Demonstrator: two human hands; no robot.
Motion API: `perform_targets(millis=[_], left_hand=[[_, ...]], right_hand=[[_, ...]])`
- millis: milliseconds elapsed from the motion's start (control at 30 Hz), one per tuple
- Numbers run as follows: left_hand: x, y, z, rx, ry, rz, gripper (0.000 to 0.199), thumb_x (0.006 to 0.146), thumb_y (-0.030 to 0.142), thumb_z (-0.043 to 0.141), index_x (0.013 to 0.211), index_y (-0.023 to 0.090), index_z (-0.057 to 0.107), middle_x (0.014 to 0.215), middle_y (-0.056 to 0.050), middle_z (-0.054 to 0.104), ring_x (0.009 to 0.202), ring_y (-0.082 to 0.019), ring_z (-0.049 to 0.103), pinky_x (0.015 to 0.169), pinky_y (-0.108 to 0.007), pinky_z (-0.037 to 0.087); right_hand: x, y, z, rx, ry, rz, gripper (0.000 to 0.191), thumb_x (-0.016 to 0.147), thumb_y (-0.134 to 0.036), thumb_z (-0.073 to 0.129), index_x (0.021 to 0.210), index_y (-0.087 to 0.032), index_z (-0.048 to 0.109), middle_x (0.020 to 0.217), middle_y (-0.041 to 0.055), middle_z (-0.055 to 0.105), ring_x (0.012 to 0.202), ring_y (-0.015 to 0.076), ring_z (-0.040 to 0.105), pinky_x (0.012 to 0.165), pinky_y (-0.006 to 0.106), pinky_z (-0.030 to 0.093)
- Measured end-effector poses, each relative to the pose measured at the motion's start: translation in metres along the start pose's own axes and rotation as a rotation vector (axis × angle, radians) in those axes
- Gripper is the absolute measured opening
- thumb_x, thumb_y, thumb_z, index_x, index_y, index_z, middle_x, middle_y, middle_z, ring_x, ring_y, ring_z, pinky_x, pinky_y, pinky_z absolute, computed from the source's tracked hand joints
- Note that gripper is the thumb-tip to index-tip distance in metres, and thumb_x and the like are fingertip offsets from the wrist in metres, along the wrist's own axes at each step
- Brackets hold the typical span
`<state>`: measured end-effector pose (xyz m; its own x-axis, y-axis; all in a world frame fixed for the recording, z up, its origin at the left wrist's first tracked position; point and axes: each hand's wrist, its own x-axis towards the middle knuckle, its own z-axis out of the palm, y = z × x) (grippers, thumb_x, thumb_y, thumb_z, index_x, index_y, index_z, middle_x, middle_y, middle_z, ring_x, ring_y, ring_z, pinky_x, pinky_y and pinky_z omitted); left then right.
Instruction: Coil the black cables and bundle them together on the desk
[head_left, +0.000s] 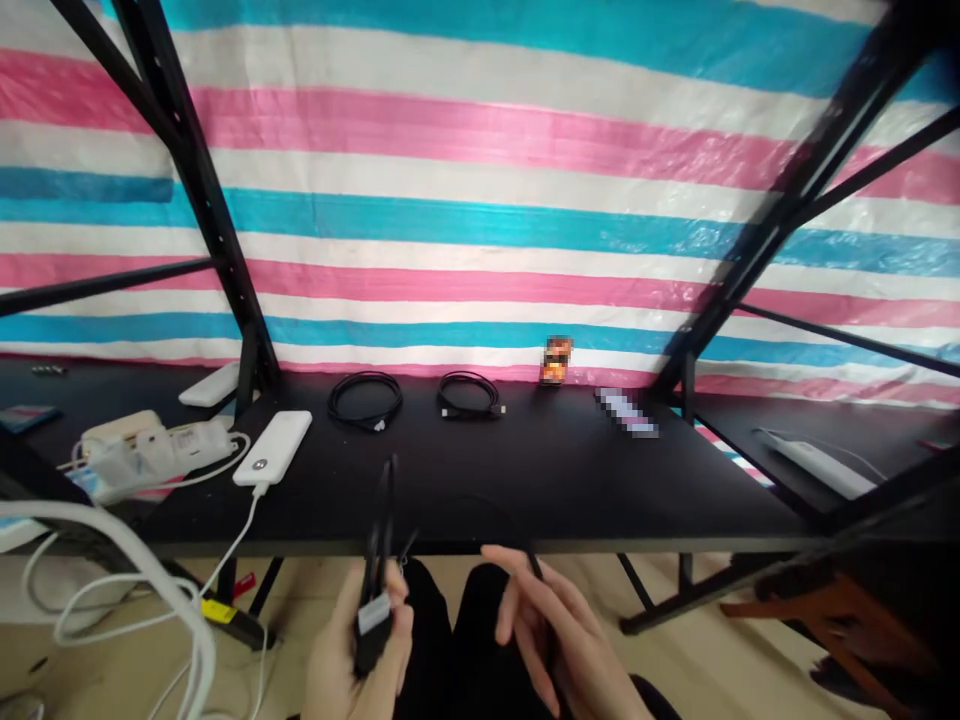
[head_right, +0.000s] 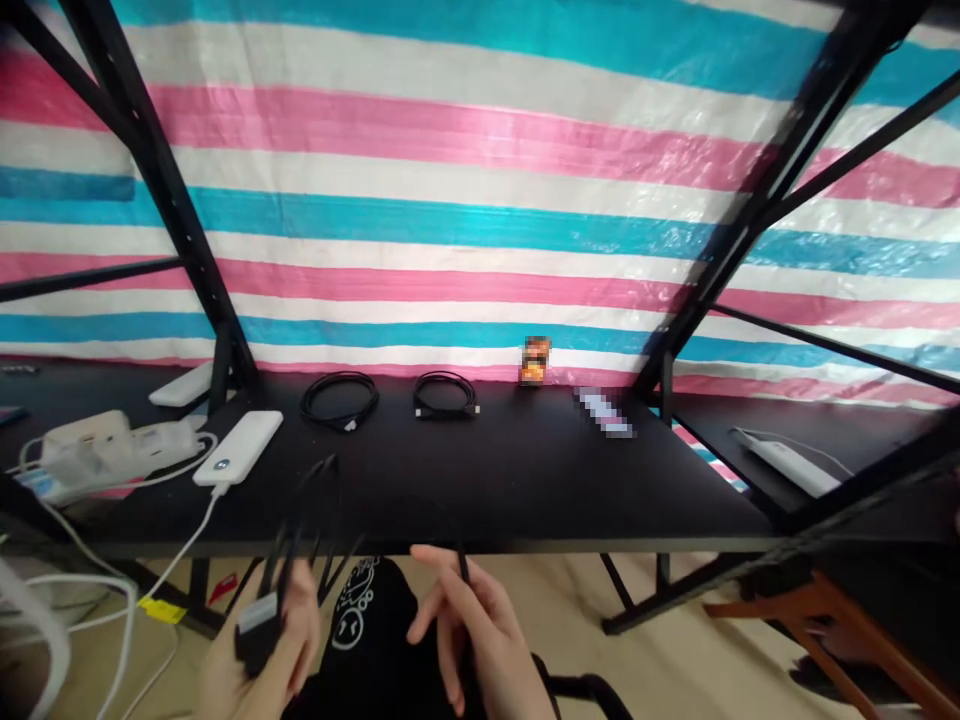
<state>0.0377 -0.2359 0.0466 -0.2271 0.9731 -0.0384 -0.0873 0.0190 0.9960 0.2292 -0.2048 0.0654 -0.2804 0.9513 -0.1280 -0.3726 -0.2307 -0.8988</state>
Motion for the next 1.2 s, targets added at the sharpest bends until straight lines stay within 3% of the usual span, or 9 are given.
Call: perform_targets(millis=[167,333,433,533,667,800,900,1033,1200], left_hand=[[0.011,0.017,-0.001,0.241,-0.134,0.155,0.036,0.089,0.052,0.042,0.094,0.021,0.061,0.056,0.002,0.056,0.054,-0.012,0.053,0.056,-0.023,0.043],[0.016,0.033,0.004,0.046,0.115,0.162,0.046,0.086,0.062,0.040,0.088,0.019,0.058,0.065,-0.002,0.063,0.056,-0.015,0.060,0.051,-0.025,0.047],[0.010,0.040,0.007,-0.061,0.251,0.145,0.052,0.083,0.069,0.036,0.077,0.020,0.053,0.046,0.004,0.051,0.034,-0.011,0.044,0.032,-0.021,0.032],[0.000,0.044,0.007,0.035,0.326,0.171,0.055,0.084,0.068,0.035,0.065,0.019,0.050,0.036,0.007,0.035,0.031,-0.006,0.027,0.033,-0.017,0.020],[-0.009,0.043,0.008,0.268,0.279,0.190,0.053,0.085,0.062,0.042,0.055,0.018,0.049,0.036,0.007,0.033,0.038,-0.006,0.029,0.042,-0.018,0.027],[-0.009,0.040,0.015,0.437,0.123,0.189,0.049,0.084,0.056,0.045,0.053,0.019,0.051,0.035,0.007,0.032,0.038,-0.008,0.031,0.045,-0.021,0.030],[-0.007,0.039,0.027,0.593,-0.157,0.176,0.036,0.084,0.048,0.049,0.070,0.020,0.066,0.038,0.006,0.040,0.040,-0.010,0.039,0.048,-0.022,0.033],[-0.005,0.034,0.049,0.775,-0.425,0.230,0.034,0.089,0.039,0.043,0.082,0.025,0.074,0.043,0.004,0.054,0.047,-0.012,0.053,0.057,-0.022,0.039],[-0.007,0.033,0.066,0.682,-0.319,0.542,0.038,0.090,0.036,0.042,0.069,0.026,0.072,0.040,0.004,0.056,0.043,-0.010,0.053,0.054,-0.020,0.040]], right_hand=[[-0.004,-0.021,0.015,-0.223,0.143,-0.072,0.045,0.086,-0.056,0.056,0.108,-0.017,0.065,0.065,0.0019,0.063,0.033,0.0033,0.044,0.029,0.012,0.020],[-0.016,-0.035,0.000,-0.172,0.435,-0.237,0.038,0.080,-0.053,0.064,0.092,-0.017,0.069,0.050,-0.0056,0.048,0.030,-0.0001,0.030,0.032,0.014,0.011],[-0.025,-0.039,-0.020,-0.073,0.527,-0.348,0.034,0.082,-0.048,0.066,0.092,-0.017,0.070,0.045,-0.0080,0.040,0.031,0.0004,0.025,0.031,0.015,0.013],[-0.036,-0.046,-0.038,0.084,0.579,-0.408,0.027,0.082,-0.044,0.067,0.087,-0.017,0.069,0.041,-0.0095,0.035,0.030,0.0012,0.023,0.031,0.017,0.017],[-0.052,-0.053,-0.056,0.159,0.646,-0.506,0.027,0.079,-0.045,0.069,0.079,-0.018,0.068,0.038,-0.0093,0.032,0.029,0.0030,0.022,0.029,0.019,0.016],[-0.069,-0.050,-0.068,-0.052,0.752,-0.641,0.031,0.083,-0.050,0.063,0.080,-0.019,0.070,0.039,-0.0067,0.037,0.034,0.0042,0.032,0.035,0.016,0.025],[-0.079,-0.045,-0.072,-0.245,0.712,-0.631,0.034,0.085,-0.051,0.060,0.079,-0.020,0.070,0.040,-0.0051,0.041,0.034,0.0048,0.036,0.034,0.015,0.026],[-0.078,-0.043,-0.065,-0.478,0.496,-0.575,0.030,0.087,-0.045,0.057,0.084,-0.020,0.074,0.046,-0.0016,0.054,0.036,0.0079,0.046,0.038,0.018,0.038],[-0.048,-0.044,-0.048,-0.686,0.276,-0.559,0.022,0.085,-0.033,0.058,0.097,-0.024,0.075,0.077,0.0044,0.070,0.066,0.0158,0.066,0.064,0.023,0.055]])
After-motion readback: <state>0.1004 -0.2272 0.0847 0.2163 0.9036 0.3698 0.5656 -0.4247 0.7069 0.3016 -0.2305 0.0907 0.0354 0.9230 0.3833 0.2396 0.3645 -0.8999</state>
